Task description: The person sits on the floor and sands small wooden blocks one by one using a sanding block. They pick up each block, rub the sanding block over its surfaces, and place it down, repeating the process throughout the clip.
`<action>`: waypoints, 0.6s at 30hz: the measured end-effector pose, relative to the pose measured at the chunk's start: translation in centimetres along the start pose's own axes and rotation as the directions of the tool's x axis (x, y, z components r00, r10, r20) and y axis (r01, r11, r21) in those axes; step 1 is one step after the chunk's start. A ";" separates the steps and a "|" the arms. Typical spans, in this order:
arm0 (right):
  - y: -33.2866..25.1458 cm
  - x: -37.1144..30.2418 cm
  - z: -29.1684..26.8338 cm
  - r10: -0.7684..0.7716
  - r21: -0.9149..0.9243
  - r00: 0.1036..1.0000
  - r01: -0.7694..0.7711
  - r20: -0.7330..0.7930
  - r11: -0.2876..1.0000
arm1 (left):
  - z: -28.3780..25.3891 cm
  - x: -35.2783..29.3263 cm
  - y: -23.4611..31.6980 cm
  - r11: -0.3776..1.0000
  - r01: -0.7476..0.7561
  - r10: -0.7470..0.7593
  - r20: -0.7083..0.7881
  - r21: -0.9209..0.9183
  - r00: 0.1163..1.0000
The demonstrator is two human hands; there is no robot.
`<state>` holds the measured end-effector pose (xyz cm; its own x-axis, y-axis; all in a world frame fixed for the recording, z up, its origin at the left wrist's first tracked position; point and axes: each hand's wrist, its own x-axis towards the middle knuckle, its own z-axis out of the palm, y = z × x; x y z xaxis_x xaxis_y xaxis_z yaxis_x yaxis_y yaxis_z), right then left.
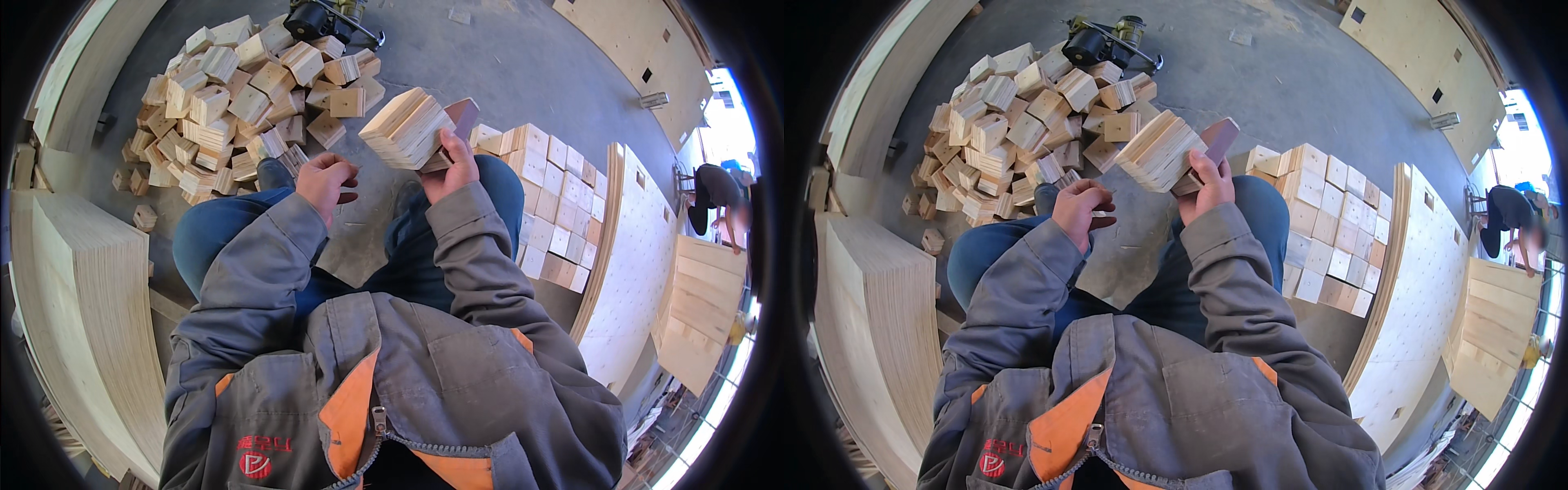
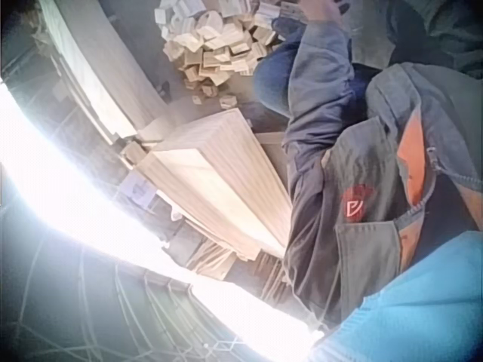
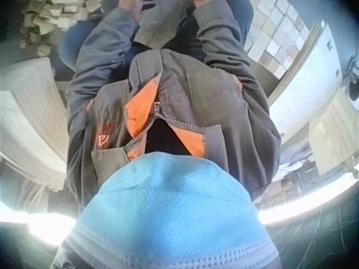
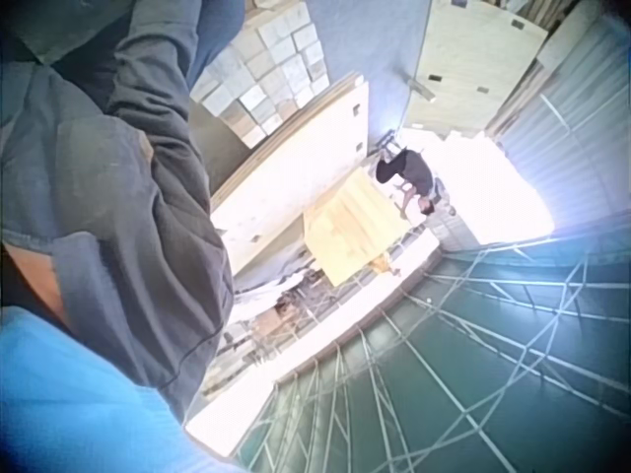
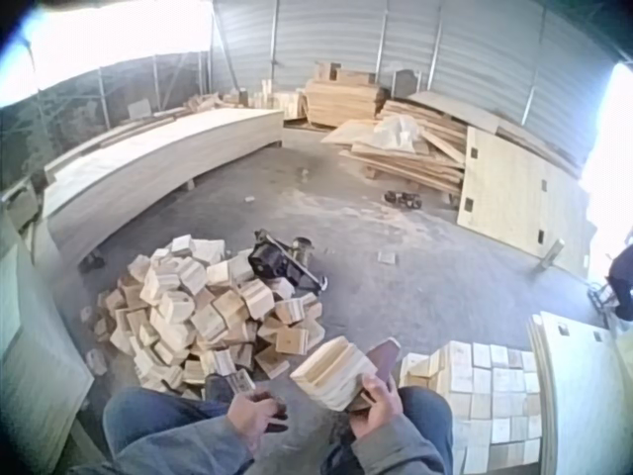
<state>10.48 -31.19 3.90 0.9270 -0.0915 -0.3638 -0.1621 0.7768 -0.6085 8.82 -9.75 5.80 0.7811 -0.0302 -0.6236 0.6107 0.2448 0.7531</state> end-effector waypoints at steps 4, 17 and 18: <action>0.2 0.2 -0.3 0.025 0.092 0.999 -0.027 0.019 0.995 | -0.8 0.3 -0.6 0.990 -0.072 0.072 0.004 0.118 0.997; -2.4 -1.4 2.2 0.107 0.065 0.994 -0.109 0.023 0.992 | -0.2 1.5 -0.1 0.966 0.096 -0.046 0.206 -0.240 0.977; -1.4 -1.4 1.6 0.091 0.129 0.978 -0.116 0.190 0.985 | -0.2 0.9 0.4 0.965 0.091 -0.024 0.263 -0.246 0.964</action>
<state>9.96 -31.17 6.33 0.9558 0.0994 -0.2767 -0.2239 0.8558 -0.4664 9.68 -9.52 5.51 0.7729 -0.2903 -0.5643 0.6286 0.4718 0.6183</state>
